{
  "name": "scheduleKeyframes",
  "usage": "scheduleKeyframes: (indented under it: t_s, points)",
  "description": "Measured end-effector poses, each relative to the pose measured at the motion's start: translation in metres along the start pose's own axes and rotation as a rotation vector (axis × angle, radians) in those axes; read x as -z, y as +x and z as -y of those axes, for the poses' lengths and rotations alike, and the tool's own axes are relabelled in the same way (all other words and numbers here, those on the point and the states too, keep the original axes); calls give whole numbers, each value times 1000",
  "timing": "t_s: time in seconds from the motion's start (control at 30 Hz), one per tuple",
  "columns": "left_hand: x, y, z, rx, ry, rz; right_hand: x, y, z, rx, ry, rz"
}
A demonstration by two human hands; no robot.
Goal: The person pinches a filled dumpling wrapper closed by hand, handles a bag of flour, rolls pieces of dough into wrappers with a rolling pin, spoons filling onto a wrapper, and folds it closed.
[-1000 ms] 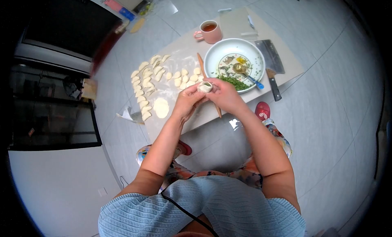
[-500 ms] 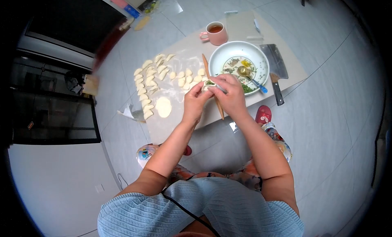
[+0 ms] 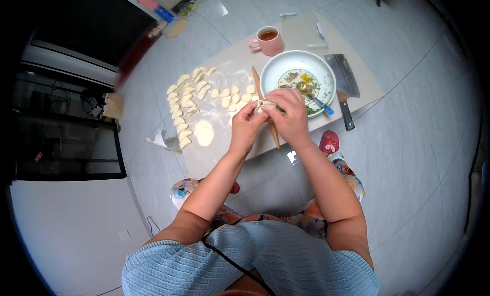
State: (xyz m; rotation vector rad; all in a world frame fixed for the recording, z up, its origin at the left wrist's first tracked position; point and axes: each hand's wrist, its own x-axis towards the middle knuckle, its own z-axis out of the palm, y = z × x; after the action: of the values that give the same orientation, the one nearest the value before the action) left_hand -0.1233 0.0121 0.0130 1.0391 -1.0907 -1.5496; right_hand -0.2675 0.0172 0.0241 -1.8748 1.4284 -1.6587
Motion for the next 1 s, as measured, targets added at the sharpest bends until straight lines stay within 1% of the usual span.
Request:
scheduleKeyframes:
  t_s: [0.1,0.2,0.27,0.3,0.37,0.5,0.57,0.6,0.67,0.7,0.8,0.87,0.9,0.97,1.0]
  points:
    - [1,2,1,5,5,-5,0,3,3,-30,-13,12]
    - [-1,1,-2,-32,90,12,1,0,-2,-43,7,50]
    - [-3,0,-4,-54,41,30,5,2,0,79,-60,83]
    - [-4,-1,-5,-53,41,30,7,2,0,78,-60,83]
    - [-5,-2,-6,-42,21,37,9,2,1,173,-135,91]
    - [-3,-1,-9,-23,82,28,9,6,6,189,-148,87]
    - [-2,-1,-10,-46,211,25,8,9,11,140,-98,72]
    - [-2,-1,-10,-46,211,25,8,9,8,140,-98,71]
    - [-2,0,-11,-106,253,51,8,6,1,141,-26,138]
    - [-3,-1,-12,-106,253,51,9,6,1,140,-26,137]
    - [-6,-3,-17,-92,242,67,11,3,-3,97,-34,153]
    - [-6,-3,-20,41,169,21,8,-2,-15,111,27,162]
    - [-6,-2,-20,40,169,21,3,-3,-13,111,27,162]
    - [-5,0,-17,-57,114,-47,-11,-3,-7,-512,684,7]
    - [-4,1,-13,-58,115,-47,-10,-4,-8,-511,685,7]
